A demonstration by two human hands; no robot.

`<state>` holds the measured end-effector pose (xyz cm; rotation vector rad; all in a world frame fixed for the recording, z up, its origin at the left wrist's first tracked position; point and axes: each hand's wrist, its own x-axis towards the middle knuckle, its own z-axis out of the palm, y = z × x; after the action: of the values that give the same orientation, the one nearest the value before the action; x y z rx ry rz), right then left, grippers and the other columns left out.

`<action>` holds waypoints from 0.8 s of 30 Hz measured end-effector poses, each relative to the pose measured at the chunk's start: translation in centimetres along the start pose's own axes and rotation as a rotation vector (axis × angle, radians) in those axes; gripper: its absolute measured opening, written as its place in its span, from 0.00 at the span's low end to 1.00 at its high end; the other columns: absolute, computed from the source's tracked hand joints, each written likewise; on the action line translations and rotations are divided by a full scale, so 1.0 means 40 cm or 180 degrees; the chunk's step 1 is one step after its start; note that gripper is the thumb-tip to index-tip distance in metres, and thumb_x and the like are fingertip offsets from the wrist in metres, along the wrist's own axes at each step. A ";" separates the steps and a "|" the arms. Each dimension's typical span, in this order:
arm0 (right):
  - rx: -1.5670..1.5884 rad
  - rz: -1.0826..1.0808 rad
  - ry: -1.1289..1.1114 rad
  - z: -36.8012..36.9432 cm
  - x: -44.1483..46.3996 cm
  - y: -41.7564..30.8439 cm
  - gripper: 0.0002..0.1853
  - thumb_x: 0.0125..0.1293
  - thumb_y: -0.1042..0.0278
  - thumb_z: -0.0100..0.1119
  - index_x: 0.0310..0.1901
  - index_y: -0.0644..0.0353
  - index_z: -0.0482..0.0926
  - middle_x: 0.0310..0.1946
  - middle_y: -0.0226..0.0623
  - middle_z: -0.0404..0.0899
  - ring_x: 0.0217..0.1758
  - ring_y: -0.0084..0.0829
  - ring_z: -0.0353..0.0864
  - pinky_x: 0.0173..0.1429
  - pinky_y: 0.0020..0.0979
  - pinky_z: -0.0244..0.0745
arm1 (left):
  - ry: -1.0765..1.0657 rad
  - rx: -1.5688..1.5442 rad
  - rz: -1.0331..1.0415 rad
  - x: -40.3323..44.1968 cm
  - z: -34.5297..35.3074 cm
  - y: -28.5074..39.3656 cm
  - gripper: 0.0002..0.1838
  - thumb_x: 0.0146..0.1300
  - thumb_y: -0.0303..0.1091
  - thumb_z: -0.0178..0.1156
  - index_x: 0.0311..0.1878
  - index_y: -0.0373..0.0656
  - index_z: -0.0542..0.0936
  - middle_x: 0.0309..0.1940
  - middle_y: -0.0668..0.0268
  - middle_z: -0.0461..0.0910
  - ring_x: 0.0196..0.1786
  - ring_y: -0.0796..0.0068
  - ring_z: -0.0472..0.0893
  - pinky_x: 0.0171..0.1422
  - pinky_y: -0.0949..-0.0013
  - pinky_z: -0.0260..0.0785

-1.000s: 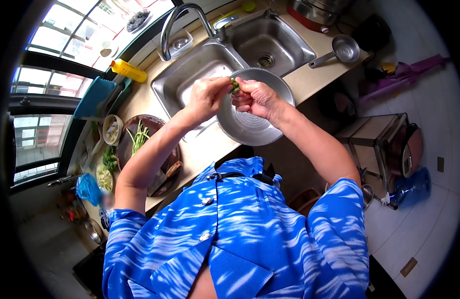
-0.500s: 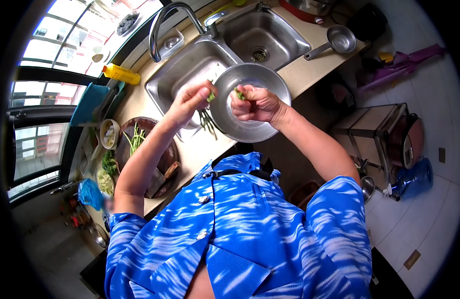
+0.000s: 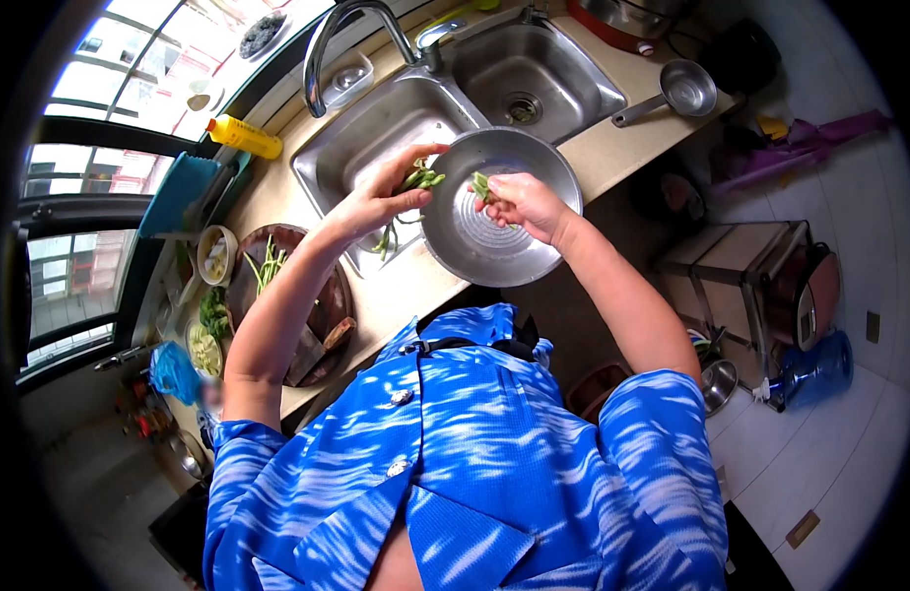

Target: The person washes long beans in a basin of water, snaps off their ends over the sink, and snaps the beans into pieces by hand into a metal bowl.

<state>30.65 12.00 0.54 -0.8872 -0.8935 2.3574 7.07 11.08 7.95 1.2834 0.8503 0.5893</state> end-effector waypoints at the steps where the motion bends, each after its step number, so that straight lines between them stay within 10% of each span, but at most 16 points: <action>1: -0.0862 0.0226 0.0230 -0.019 0.014 0.013 0.19 0.69 0.60 0.43 0.53 0.66 0.71 0.43 0.38 0.76 0.34 0.19 0.74 0.32 0.19 0.72 | 0.0019 0.0003 -0.0002 -0.001 0.002 0.000 0.30 0.61 0.33 0.58 0.64 0.40 0.59 0.44 0.70 0.69 0.47 0.83 0.67 0.53 0.77 0.60; 4: -0.3174 0.0178 0.1156 -0.019 0.016 0.037 0.20 0.66 0.64 0.47 0.57 0.64 0.70 0.41 0.38 0.78 0.35 0.22 0.78 0.31 0.22 0.75 | -0.0002 -0.0175 -0.0050 -0.004 0.001 0.000 0.35 0.59 0.31 0.59 0.67 0.41 0.54 0.41 0.70 0.69 0.43 0.84 0.67 0.50 0.78 0.60; 7: -0.2796 -0.0673 0.1095 -0.043 0.021 0.032 0.15 0.60 0.66 0.54 0.47 0.66 0.77 0.29 0.42 0.81 0.21 0.23 0.76 0.29 0.27 0.73 | 0.0039 -0.0218 0.0011 -0.005 0.005 -0.003 0.37 0.56 0.27 0.57 0.68 0.44 0.53 0.33 0.74 0.67 0.35 0.87 0.65 0.42 0.82 0.58; 14: -0.1905 -0.1717 0.0973 0.104 -0.024 -0.107 0.07 0.58 0.72 0.57 0.37 0.62 0.82 0.30 0.34 0.81 0.31 0.20 0.79 0.35 0.23 0.74 | 0.0049 0.0060 0.0120 0.001 0.028 0.012 0.38 0.55 0.23 0.55 0.69 0.45 0.52 0.29 0.75 0.64 0.31 0.88 0.62 0.36 0.84 0.56; 24: -0.4487 -0.3365 0.0924 0.192 -0.013 -0.140 0.06 0.49 0.75 0.62 0.31 0.59 0.81 0.27 0.33 0.76 0.32 0.31 0.75 0.42 0.31 0.66 | 0.0195 0.0782 0.0110 0.007 0.026 -0.026 0.37 0.56 0.24 0.58 0.68 0.42 0.52 0.35 0.71 0.68 0.34 0.87 0.64 0.39 0.80 0.61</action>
<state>26.65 12.35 9.16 -0.7749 -2.1687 0.4844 7.99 10.51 6.93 1.5112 0.9754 0.5663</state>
